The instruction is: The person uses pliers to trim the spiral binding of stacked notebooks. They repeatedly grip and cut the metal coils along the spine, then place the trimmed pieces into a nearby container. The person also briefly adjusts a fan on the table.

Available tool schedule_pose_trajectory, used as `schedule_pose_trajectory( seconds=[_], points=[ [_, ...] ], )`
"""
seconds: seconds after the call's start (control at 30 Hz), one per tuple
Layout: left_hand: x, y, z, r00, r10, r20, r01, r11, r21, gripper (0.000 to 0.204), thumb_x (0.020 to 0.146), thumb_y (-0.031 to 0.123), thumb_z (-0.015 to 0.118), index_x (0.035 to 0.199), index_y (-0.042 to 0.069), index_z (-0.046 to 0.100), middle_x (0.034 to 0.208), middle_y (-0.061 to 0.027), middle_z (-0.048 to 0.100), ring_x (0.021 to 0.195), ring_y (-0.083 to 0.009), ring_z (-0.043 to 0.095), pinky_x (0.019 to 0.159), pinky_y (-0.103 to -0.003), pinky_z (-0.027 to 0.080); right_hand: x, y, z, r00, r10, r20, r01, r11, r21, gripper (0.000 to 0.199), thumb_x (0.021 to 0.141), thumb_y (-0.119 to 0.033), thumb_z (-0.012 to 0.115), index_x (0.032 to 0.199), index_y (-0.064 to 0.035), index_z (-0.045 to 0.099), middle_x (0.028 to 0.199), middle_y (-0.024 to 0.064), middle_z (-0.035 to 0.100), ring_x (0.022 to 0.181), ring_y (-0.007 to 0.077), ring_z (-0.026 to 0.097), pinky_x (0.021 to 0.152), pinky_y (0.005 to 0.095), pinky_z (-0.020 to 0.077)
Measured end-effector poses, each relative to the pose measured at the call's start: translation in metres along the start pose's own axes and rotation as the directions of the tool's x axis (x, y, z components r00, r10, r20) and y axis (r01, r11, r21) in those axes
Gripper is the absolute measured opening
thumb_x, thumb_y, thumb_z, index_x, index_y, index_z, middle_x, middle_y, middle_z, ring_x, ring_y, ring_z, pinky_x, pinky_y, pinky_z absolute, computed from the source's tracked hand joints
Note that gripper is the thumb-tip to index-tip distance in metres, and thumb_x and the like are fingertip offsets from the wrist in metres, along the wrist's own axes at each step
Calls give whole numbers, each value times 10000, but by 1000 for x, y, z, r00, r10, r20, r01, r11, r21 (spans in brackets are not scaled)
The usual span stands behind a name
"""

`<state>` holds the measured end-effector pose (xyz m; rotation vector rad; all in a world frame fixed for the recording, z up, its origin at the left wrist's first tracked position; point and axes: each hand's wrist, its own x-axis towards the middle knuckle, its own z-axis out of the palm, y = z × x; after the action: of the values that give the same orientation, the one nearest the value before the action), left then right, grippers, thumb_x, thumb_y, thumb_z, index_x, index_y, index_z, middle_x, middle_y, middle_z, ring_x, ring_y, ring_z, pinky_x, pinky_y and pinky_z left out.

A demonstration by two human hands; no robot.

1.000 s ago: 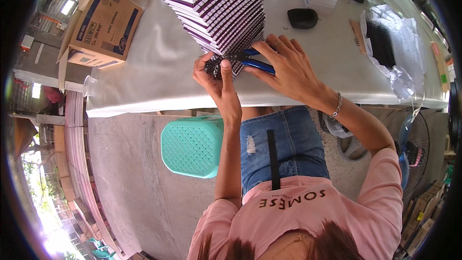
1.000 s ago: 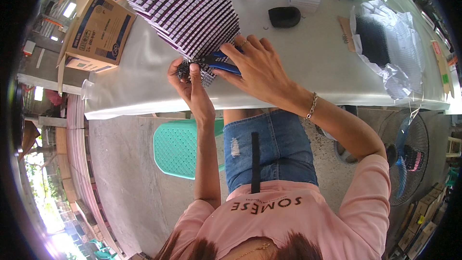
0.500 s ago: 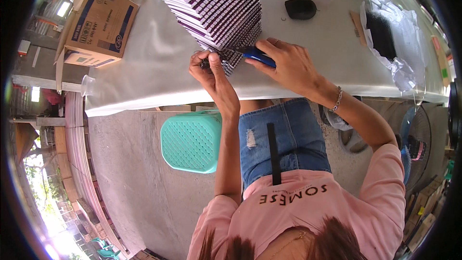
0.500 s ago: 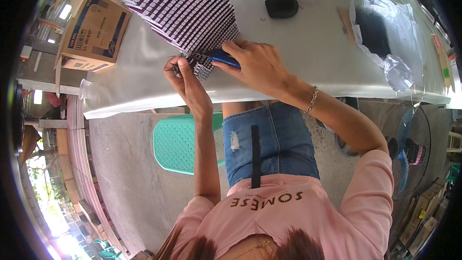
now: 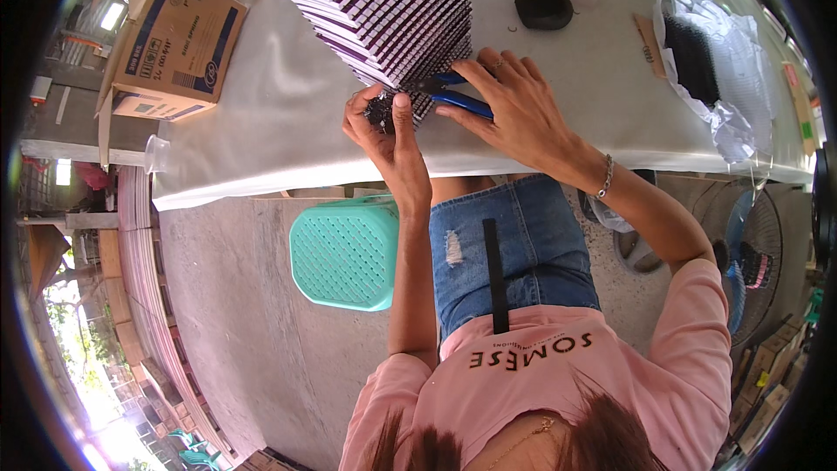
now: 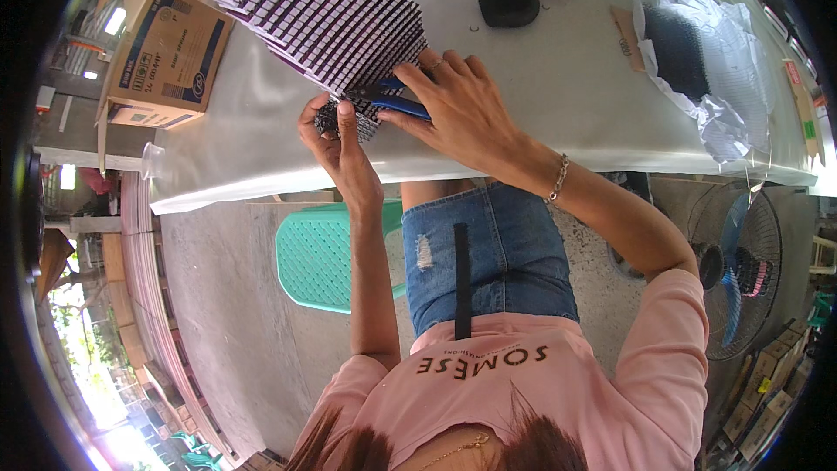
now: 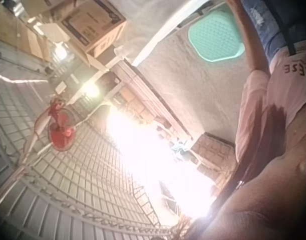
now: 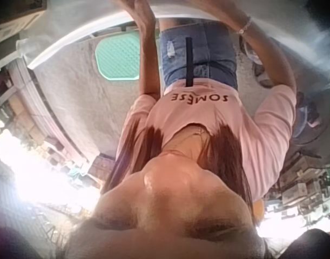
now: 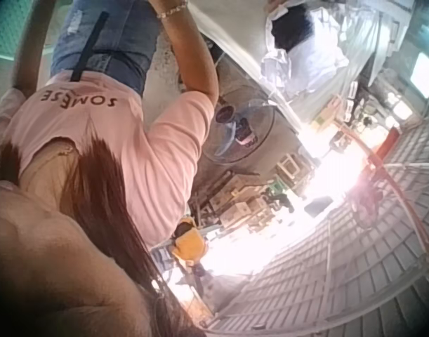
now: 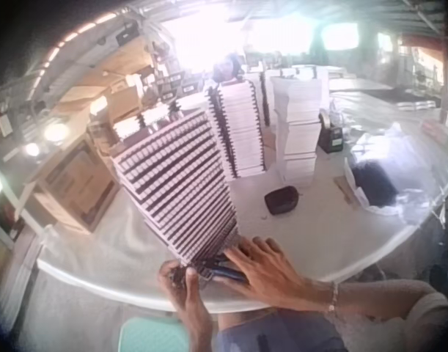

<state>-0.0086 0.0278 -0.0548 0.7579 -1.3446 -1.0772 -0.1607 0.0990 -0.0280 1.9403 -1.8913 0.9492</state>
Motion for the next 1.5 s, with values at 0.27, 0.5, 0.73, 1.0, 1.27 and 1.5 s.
schedule_pose_trajectory(
  seconds=[0.27,0.5,0.73,1.0,1.27,1.5],
  points=[
    [0,-3,-1,998,70,6,-70,993,91,277,1030,260,609,1239,87,556,1167,-25,398,1042,-100,466,938,-311,384,-2,3,-4,1000,8,-22,-9,999,-31,517,885,-469,731,1214,-91,606,1043,125,630,952,285,609,822,438,475],
    [-1,-5,-3,999,54,4,-55,993,103,299,1034,282,601,1248,83,545,1169,-24,406,1039,-105,483,937,-319,385,0,4,0,1000,-11,-6,11,1000,-15,537,891,-495,714,1222,-86,605,1071,151,634,973,296,611,832,441,479],
    [-1,-6,-2,998,65,-1,-65,992,104,295,1037,291,596,1238,83,542,1168,-22,411,1042,-105,485,933,-315,384,-3,4,-5,999,3,48,-2,1000,-31,576,897,-538,689,1242,-86,601,1116,189,638,1005,313,619,844,444,485],
    [-1,-6,-1,999,45,-9,-45,998,44,289,1035,295,601,1226,86,545,1165,-13,426,1032,-101,489,934,-309,384,3,0,-3,999,-41,26,42,998,-37,572,889,-539,697,1212,-73,626,1121,187,640,1002,306,615,833,430,485],
    [-1,-6,0,999,53,-5,-52,997,65,291,1034,294,602,1230,85,551,1180,-18,423,1026,-103,488,930,-312,393,5,-1,-2,997,-30,65,29,1000,9,455,911,-473,699,1127,-76,641,951,138,707,826,267,713,734,405,573],
    [-1,-13,-5,998,-40,-38,37,996,-82,292,1062,309,545,1252,96,481,1130,-23,492,997,-90,479,875,-275,390,-1,-5,-9,995,20,95,-27,997,68,437,914,-470,698,1108,-85,626,848,109,726,673,235,719,593,337,584]
  ],
)
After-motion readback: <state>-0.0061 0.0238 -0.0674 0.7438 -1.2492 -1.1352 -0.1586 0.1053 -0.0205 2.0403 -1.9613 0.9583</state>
